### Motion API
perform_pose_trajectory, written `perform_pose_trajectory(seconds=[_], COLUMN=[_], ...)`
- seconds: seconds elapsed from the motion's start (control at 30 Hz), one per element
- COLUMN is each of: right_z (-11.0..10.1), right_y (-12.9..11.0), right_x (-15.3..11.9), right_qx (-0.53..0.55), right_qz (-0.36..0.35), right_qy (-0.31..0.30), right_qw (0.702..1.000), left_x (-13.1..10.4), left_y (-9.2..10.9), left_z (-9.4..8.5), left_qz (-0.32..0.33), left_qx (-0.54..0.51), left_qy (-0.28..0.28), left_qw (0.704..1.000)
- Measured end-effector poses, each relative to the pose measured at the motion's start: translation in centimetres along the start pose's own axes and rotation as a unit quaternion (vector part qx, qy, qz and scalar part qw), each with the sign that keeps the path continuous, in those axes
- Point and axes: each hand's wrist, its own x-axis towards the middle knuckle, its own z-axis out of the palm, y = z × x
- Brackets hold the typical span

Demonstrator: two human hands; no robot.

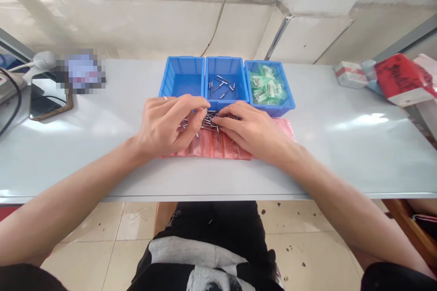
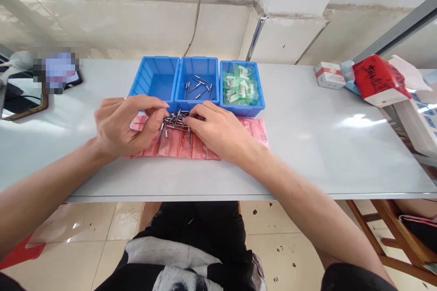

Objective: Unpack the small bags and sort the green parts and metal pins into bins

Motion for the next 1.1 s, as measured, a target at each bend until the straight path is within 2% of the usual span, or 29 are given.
perform_pose_trajectory(seconds=[0.37, 0.5, 0.6, 0.73, 0.8, 0.9, 0.97, 1.1], right_z=[-0.2, -0.2, -0.6, -1.2, -1.1, -0.7, -0.4, 0.1], right_y=[0.6, 0.4, 0.0, 0.0, 0.2, 0.6, 0.7, 0.6], right_x=[-0.1, 0.0, 0.1, 0.1, 0.1, -0.1, -0.1, -0.1], right_qx=[0.078, 0.092, 0.103, 0.121, 0.099, 0.026, 0.005, 0.025], right_qz=[0.002, -0.023, -0.030, -0.004, -0.005, -0.021, -0.022, -0.023], right_qy=[0.065, 0.084, 0.119, 0.162, 0.145, 0.056, 0.020, 0.043], right_qw=[0.995, 0.992, 0.987, 0.979, 0.984, 0.998, 1.000, 0.998], left_x=[-0.2, -0.3, -0.5, -0.5, -0.5, -0.5, -0.5, -0.6], left_y=[-0.2, -0.2, -0.2, -0.2, -0.2, -0.2, -0.2, -0.3], left_z=[-0.1, -0.1, -0.1, 0.0, 0.0, 0.0, 0.0, 0.1], left_qz=[-0.002, -0.010, -0.011, -0.012, -0.011, -0.012, -0.011, -0.012], left_qx=[0.003, 0.018, 0.023, 0.015, 0.016, 0.018, 0.018, 0.022], left_qy=[-0.008, -0.023, -0.034, -0.042, -0.045, -0.044, -0.045, -0.047], left_qw=[1.000, 1.000, 0.999, 0.999, 0.999, 0.999, 0.999, 0.999])
